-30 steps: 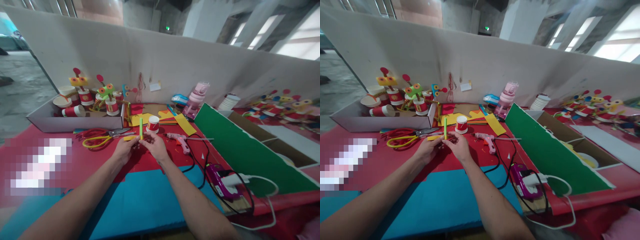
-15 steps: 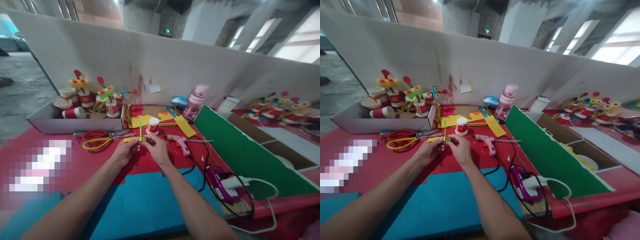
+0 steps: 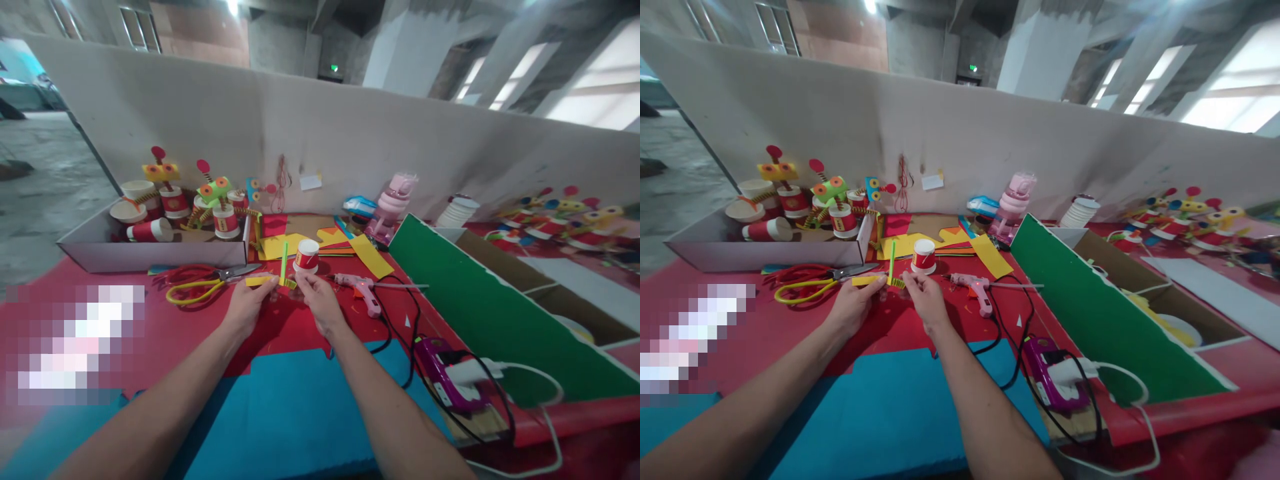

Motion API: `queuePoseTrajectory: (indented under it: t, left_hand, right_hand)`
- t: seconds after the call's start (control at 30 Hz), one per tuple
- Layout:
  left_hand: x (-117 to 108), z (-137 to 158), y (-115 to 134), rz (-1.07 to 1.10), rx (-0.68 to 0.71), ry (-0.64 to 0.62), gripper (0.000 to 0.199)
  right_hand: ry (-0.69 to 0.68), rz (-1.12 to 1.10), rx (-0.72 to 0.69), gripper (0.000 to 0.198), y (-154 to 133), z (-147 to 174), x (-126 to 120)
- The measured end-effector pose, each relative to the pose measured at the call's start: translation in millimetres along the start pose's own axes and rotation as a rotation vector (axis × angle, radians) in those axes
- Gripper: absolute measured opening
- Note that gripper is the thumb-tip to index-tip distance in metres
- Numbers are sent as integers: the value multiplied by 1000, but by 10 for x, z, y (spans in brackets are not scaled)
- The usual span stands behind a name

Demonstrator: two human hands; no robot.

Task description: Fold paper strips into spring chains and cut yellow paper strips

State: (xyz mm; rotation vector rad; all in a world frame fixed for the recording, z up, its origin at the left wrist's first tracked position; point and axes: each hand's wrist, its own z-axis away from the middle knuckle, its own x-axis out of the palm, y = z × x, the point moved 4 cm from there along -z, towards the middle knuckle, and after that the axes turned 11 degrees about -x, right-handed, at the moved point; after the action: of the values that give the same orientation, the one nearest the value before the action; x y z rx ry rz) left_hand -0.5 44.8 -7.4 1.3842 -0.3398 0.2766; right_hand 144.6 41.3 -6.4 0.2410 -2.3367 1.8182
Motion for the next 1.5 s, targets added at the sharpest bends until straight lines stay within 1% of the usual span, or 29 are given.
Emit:
queuePoseTrajectory:
  t: [0.1, 0.23, 0.37, 0.57, 0.77, 0.87, 1.0, 1.17, 1.23, 1.37, 1.5]
  left_hand:
    - [-3, 17, 16, -120, 76, 52, 25]
    - [-26, 39, 57, -207, 160, 131, 21]
    - [-11, 53, 84, -259, 188, 146, 22]
    - [40, 67, 96, -343, 194, 122, 25]
    - [30, 54, 86, -361, 200, 118, 22]
    - [22, 52, 86, -366, 207, 126, 20]
    - [29, 39, 60, -352, 176, 79, 20]
    - [-12, 3, -1, -211, 49, 85, 28]
    - [-6, -4, -10, -166, 24, 46, 30]
    - [45, 1, -47, -210, -42, -74, 30]
    - [33, 2, -68, -232, -42, -66, 30]
  right_hand:
    - [16, -28, 100, 34, 30, 9, 11]
    - [69, -53, 149, 42, 47, 12, -10]
    - [22, -67, 190, 42, 71, 27, 25]
    - [-4, -93, 125, 42, 46, 43, 53]
    - [9, -24, 88, 38, 32, 36, 10]
    - [-6, 23, 80, 36, 29, 29, 7]
    - [-19, 44, 78, 33, 25, 30, 21]
    - [2, 34, 136, 31, 45, 47, 23]
    - [31, 3, 150, 31, 62, 48, 12]
    - [54, -73, 142, 31, 95, 44, 16]
    - [17, -47, 139, 32, 94, 56, 51]
